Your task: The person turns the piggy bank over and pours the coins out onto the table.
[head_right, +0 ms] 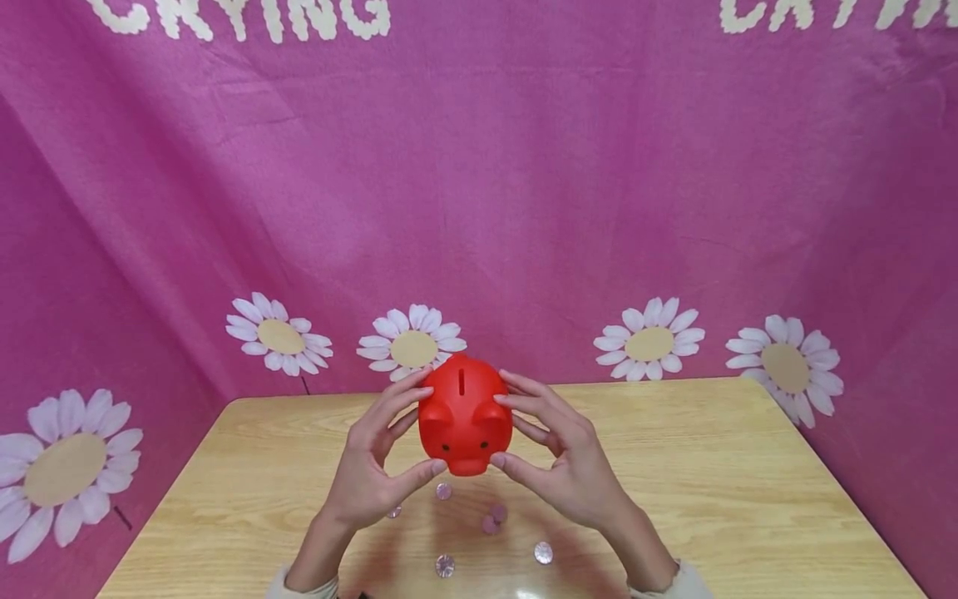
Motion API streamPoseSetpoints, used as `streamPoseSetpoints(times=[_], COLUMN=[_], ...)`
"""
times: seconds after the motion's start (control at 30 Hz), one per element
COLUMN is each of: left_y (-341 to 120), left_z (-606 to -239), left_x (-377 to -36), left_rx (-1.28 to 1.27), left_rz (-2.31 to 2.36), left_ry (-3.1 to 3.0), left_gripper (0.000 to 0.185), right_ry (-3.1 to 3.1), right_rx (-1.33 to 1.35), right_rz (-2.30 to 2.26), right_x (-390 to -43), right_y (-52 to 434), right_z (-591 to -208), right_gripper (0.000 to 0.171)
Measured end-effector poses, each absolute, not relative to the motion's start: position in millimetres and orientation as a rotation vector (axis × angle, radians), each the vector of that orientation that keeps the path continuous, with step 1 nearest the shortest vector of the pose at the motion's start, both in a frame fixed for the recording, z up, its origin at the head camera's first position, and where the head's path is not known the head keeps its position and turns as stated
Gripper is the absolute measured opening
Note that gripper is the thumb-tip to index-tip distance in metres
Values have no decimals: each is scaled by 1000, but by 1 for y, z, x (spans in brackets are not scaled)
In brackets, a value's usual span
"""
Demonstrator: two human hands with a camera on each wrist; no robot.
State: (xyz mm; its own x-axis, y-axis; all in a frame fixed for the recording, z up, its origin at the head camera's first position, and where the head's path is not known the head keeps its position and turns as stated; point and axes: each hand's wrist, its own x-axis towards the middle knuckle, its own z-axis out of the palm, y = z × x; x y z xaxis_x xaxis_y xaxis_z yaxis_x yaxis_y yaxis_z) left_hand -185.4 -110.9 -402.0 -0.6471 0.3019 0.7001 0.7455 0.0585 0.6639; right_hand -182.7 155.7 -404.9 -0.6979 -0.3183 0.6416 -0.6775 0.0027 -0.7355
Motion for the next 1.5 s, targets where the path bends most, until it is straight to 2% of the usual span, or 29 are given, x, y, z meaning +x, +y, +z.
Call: streamPoseSetpoints(times=[0.5,0.73,0.93,1.33,1.5], left_y=[-109,-108,-105,-102,-102], left_z=[-402,-402,-403,-404,-406], left_x=[-183,-182,-183,-186,-186], left_rx=[-879,-618,-415,-367,-381], left_rz=[-1663,-1821,-1850,-1875,-1838], left_ry=[-2105,-2288,-2436,-2504,-2502], left_gripper=[67,58,50,53,54], right_ry=[-2111,-2192,-2352,-2432,-2420], right_rx=[903,797,619,520,558], right_rz=[1690,1824,1952,2022,1989], right_x=[-182,-184,-185,-185,-184], right_y=[154,151,148,147,148], right_z=[-402,-409,-409,-409,-409], right_gripper=[63,50,48,50,51])
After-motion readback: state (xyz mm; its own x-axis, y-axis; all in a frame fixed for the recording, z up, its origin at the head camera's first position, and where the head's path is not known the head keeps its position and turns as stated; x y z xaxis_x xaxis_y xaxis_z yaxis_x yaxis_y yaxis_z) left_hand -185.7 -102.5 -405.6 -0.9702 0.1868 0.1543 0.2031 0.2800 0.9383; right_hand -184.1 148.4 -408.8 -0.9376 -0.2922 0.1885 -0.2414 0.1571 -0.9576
